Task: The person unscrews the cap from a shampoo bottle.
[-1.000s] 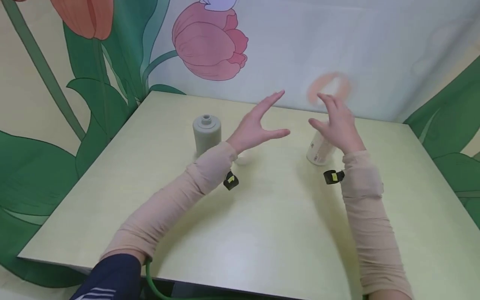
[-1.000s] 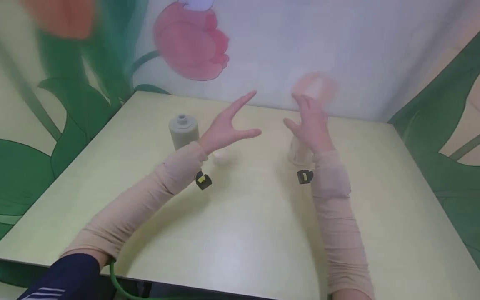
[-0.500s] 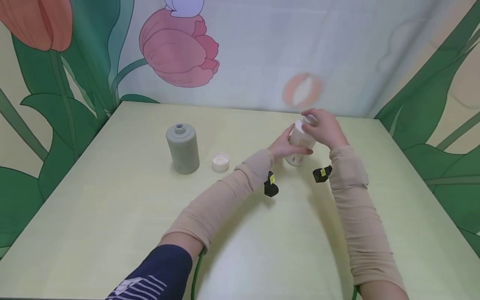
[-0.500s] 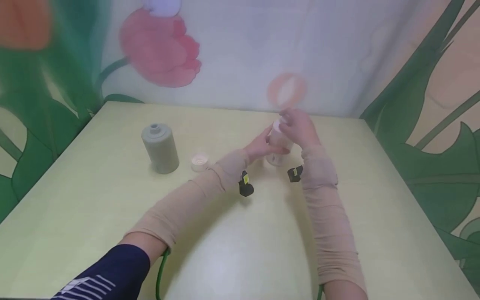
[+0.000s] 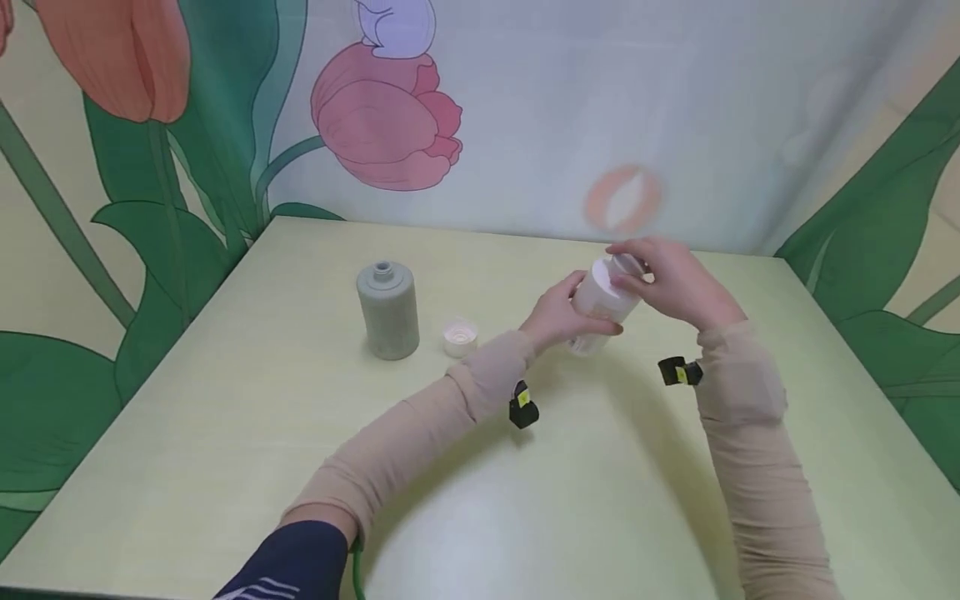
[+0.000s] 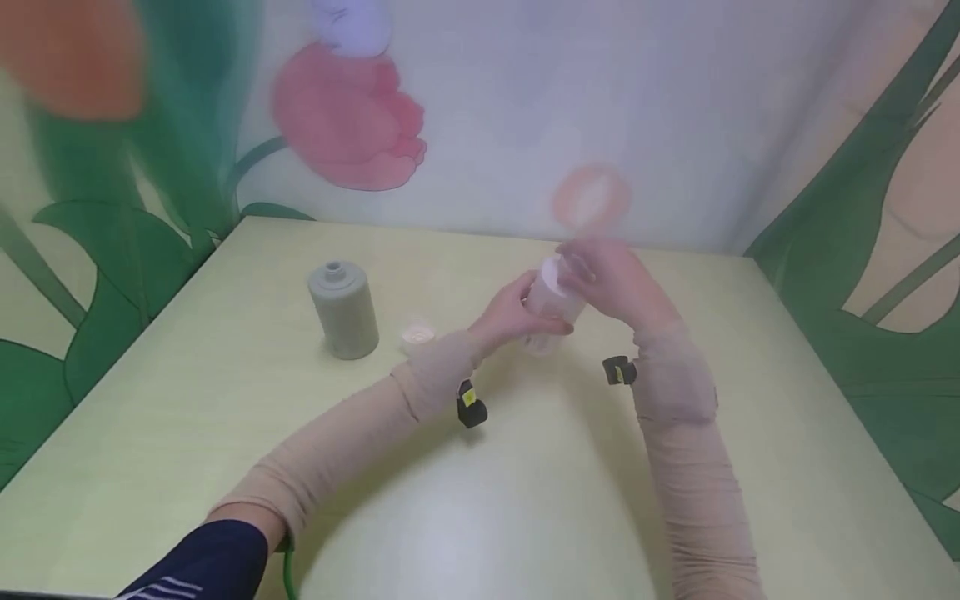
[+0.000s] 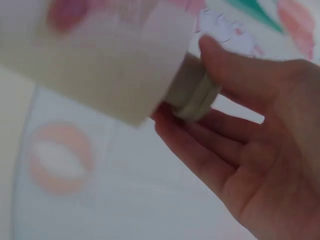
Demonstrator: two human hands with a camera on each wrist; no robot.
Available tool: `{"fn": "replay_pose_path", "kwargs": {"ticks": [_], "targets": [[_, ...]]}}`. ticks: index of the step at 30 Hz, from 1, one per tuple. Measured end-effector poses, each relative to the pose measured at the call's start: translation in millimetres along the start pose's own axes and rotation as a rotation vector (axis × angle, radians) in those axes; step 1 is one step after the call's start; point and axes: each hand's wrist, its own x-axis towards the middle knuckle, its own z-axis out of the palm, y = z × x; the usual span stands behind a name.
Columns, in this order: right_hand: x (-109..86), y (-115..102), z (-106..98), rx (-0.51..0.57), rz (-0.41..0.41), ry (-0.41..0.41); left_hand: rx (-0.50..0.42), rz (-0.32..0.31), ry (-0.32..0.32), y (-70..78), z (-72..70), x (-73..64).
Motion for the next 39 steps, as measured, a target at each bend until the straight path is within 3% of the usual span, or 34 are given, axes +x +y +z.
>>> {"fn": "replay_pose_path", "kwargs": {"ticks": [4, 8, 14, 22, 30, 39], "targets": [[-27.2, -24, -3, -0.081, -0.041, 0.004, 0.130, 0.023, -0.132, 9.0, -20.1, -35.0], [-54.5, -45, 2, -0.130, -0.055, 0.061, 0.213, 0.053, -0.239, 15.6, -32.7, -64.9], [-70.5, -58, 15, -0.166, -0.147, 0.118, 0.219, 0.063, -0.315, 9.1, -42.3, -89.2], [-62.3, -54, 33, -0.184, -0.358, 0.180, 0.164, 0.054, -0.334, -4.8, -51.9, -95.9], [-56.6, -52, 44, -0.138, -0.389, 0.129, 0.167, 0.043, -0.333, -14.9, -58.7, -95.8], [-54.0, -45, 47, -0.112, -0.453, 0.108, 0.156, 0.079, -0.395, -19.9, -59.3, -89.7]]}}
